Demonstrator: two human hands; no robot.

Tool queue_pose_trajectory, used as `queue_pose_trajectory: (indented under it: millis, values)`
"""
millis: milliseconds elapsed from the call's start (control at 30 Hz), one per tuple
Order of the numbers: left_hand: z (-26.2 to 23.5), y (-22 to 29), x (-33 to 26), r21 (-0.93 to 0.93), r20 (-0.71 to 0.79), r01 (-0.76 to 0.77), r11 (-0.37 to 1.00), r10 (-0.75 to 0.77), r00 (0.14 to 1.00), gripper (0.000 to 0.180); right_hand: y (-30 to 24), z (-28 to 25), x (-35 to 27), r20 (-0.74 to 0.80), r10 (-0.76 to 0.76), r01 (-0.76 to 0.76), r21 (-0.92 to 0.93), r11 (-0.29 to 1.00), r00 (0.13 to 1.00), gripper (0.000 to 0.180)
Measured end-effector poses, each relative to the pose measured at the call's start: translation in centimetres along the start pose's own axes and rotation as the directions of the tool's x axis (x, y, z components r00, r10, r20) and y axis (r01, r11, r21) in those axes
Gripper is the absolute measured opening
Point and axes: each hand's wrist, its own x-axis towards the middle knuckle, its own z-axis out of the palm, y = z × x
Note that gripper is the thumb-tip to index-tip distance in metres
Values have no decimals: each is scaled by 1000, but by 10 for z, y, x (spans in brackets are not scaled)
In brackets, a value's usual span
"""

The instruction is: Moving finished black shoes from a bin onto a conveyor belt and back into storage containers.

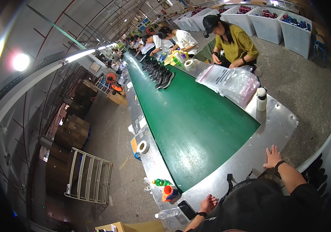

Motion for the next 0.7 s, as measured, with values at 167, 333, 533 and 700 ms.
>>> queue_pose_trajectory:
  millis: [167, 333, 533, 700]
  values:
    - [6, 2, -5, 11, -20, -11, 1000, 11, 1000, 36, 2, 2, 1, -5, -2, 2, 0, 1000, 1000, 111]
    - [4, 2, -4, 25, -15, -7, 1000, 7, 1000, 35, 2, 3, 2, -7, -1, 1, -12, 1000, 1000, 111]
    - [3, 1, -2, 17, -9, 1, 1000, -1, 1000, 36, 3, 4, 3, -4, 3, -3, -4, 1000, 1000, 112]
    - [1, 1, -1, 22, -21, -8, 1000, 9, 1000, 36, 2, 4, 4, -1, 4, -4, 7, 1000, 1000, 113]
